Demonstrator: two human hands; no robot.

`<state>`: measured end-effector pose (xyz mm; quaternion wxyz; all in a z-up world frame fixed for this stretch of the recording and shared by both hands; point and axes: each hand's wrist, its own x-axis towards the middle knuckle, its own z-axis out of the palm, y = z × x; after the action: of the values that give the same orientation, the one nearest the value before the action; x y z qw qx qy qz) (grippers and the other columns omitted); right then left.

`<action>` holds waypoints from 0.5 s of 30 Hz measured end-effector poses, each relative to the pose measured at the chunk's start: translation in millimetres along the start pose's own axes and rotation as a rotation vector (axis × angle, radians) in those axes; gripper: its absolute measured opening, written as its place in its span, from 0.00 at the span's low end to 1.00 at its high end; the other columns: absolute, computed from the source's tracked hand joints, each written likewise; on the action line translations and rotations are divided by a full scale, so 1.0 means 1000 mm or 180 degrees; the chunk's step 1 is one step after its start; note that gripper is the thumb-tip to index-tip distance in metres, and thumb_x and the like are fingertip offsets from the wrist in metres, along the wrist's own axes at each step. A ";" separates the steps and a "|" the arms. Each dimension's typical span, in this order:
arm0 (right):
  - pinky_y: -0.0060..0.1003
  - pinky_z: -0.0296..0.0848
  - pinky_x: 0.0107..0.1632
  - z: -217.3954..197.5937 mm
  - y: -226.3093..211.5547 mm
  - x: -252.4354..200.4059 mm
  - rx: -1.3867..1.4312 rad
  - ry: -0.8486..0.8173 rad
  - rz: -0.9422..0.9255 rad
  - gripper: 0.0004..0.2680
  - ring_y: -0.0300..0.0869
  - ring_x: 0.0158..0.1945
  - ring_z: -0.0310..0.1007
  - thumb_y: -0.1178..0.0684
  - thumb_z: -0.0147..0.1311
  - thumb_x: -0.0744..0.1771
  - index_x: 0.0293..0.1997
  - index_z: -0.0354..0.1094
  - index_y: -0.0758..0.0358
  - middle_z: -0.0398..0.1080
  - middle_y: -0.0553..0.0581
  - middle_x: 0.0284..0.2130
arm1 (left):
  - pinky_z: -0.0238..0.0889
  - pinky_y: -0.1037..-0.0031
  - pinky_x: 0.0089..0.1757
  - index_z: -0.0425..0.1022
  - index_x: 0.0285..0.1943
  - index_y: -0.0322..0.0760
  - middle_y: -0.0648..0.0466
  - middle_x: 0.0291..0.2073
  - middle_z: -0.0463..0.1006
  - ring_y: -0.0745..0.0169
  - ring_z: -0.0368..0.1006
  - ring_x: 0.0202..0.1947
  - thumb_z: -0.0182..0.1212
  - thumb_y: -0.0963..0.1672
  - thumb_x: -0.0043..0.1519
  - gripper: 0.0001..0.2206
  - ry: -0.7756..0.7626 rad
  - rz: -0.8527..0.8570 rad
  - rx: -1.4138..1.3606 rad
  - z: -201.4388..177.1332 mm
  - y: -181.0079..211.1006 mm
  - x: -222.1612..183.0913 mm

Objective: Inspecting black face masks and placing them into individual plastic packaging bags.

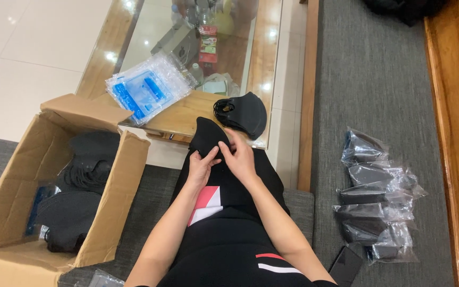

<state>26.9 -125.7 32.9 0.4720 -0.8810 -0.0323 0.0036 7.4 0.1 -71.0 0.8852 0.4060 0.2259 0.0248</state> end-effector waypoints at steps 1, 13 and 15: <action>0.48 0.78 0.47 0.001 -0.002 -0.002 0.0004 -0.0009 -0.0006 0.17 0.51 0.45 0.80 0.44 0.60 0.66 0.63 0.69 0.46 0.77 0.58 0.39 | 0.81 0.68 0.34 0.69 0.60 0.18 0.37 0.51 0.79 0.49 0.82 0.38 0.73 0.38 0.58 0.24 0.0008 0.0007 0.0000 0.003 0.005 -0.005; 0.41 0.77 0.46 0.002 -0.002 -0.007 -0.0627 0.0452 -0.1186 0.14 0.50 0.47 0.74 0.57 0.54 0.68 0.63 0.70 0.52 0.72 0.55 0.42 | 0.82 0.64 0.34 0.79 0.49 0.25 0.39 0.41 0.84 0.50 0.84 0.33 0.72 0.36 0.57 0.13 -0.0105 -0.0039 0.0080 0.007 0.010 -0.006; 0.37 0.75 0.48 0.001 -0.005 -0.008 -0.0850 0.0538 -0.1453 0.12 0.45 0.47 0.70 0.55 0.55 0.68 0.59 0.72 0.51 0.68 0.50 0.42 | 0.81 0.65 0.33 0.78 0.45 0.25 0.39 0.39 0.84 0.51 0.83 0.31 0.70 0.36 0.58 0.09 -0.0039 -0.0018 0.0026 0.007 0.011 -0.007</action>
<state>19.0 -122.7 36.1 0.3413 -0.9025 -0.1906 -0.1807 5.7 0.5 -56.3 0.8849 0.4091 0.2217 0.0188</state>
